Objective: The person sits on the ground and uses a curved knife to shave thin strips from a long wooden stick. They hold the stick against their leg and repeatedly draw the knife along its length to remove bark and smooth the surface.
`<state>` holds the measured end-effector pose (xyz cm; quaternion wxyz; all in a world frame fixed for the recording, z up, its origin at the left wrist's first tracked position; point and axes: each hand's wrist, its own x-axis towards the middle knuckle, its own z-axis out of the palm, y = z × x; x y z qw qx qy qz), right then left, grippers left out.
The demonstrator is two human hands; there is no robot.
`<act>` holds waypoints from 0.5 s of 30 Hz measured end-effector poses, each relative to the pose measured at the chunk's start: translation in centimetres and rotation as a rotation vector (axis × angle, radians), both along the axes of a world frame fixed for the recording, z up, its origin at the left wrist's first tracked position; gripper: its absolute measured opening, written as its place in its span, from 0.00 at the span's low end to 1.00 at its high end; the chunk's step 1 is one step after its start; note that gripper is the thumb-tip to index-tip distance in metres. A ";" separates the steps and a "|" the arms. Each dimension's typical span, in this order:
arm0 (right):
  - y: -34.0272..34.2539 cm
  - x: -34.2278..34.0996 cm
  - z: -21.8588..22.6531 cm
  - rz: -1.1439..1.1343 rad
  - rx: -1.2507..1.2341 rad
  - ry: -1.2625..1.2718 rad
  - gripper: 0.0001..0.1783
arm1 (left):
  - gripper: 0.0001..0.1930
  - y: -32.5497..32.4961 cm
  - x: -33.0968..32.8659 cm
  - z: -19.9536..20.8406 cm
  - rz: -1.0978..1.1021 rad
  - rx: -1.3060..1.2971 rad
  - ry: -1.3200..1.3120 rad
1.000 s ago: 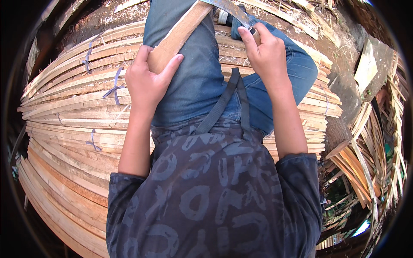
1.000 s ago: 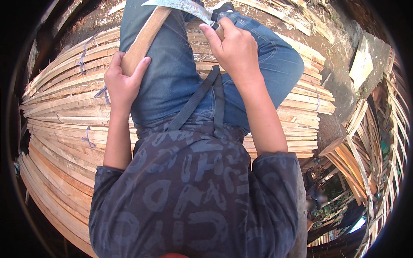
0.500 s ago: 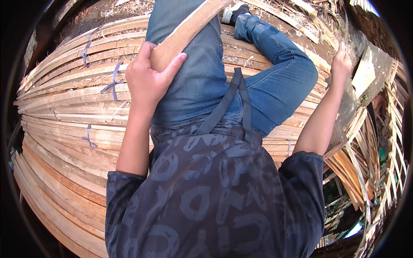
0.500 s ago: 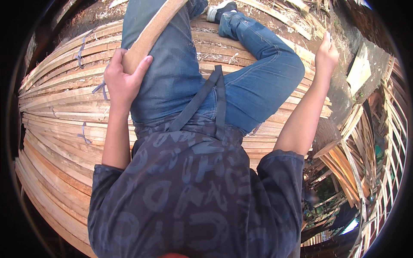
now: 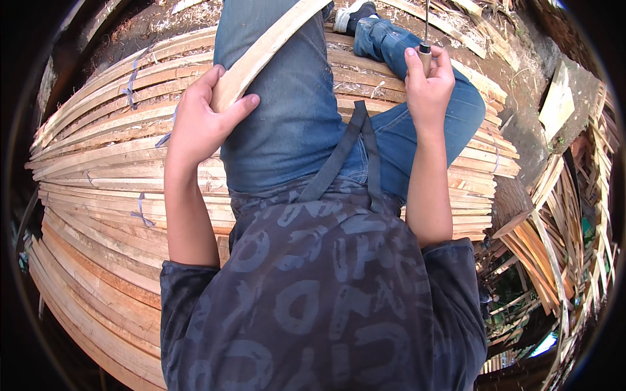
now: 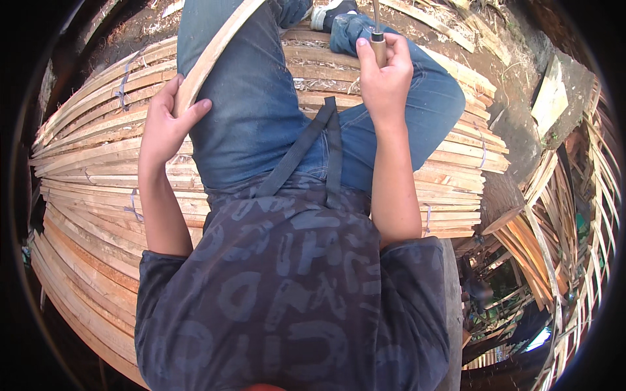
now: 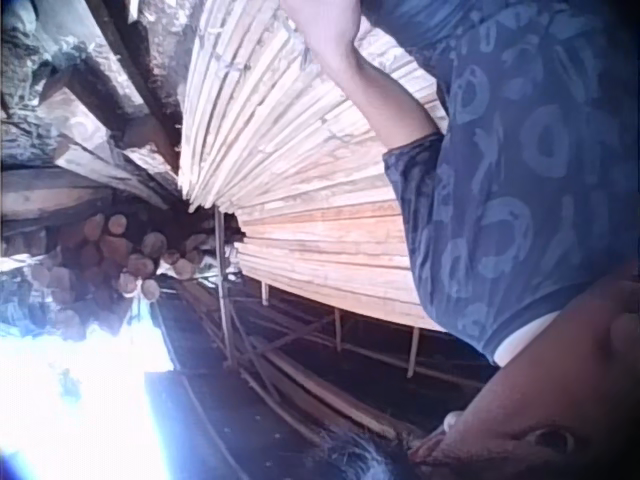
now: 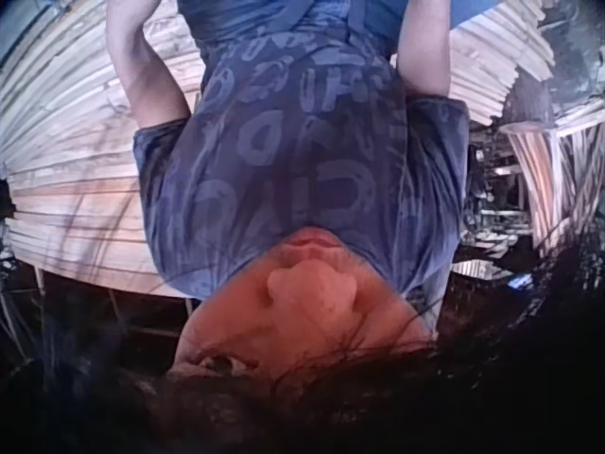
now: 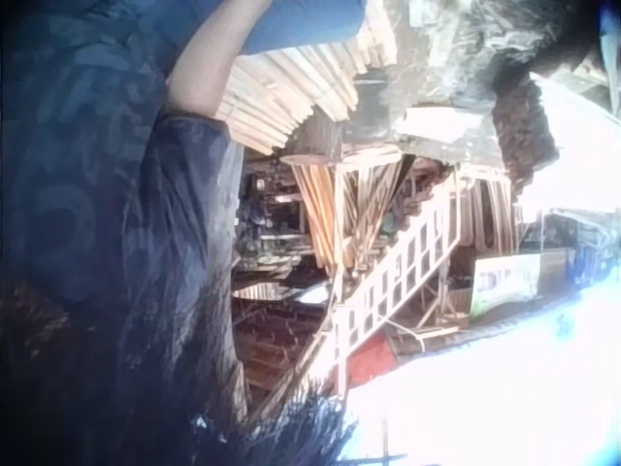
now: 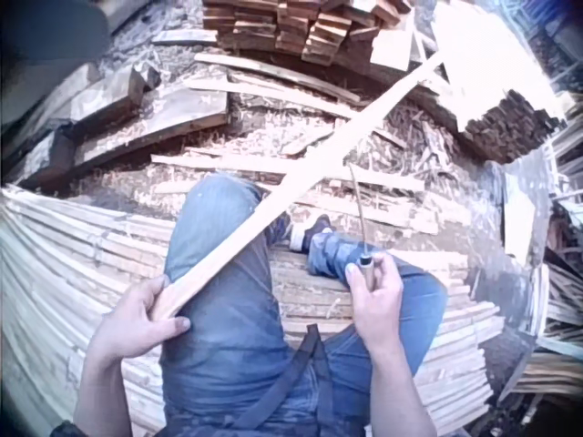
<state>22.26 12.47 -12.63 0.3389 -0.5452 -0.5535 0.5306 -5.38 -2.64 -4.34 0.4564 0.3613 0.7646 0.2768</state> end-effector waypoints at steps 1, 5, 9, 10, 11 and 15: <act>0.2 -0.5 0.7 0.014 0.009 0.020 0.11 | 0.19 0.1 -0.5 0.3 -0.020 -0.047 -0.061; 1.4 -0.4 1.9 0.050 0.013 0.069 0.11 | 0.15 0.5 -3.7 1.4 -0.183 -0.179 -0.270; 0.7 0.9 2.6 0.047 -0.036 0.017 0.09 | 0.16 1.5 -5.2 3.4 -0.261 -0.305 -0.217; 0.3 1.3 2.7 0.047 -0.068 0.029 0.08 | 0.15 1.9 -4.9 4.4 -0.259 -0.338 -0.159; -0.3 1.5 2.8 0.039 -0.105 0.060 0.08 | 0.15 1.9 -4.7 4.9 -0.256 -0.372 -0.101; -2.5 1.7 3.0 0.024 -0.219 0.138 0.07 | 0.20 -0.2 -4.2 5.0 -0.180 -0.162 0.164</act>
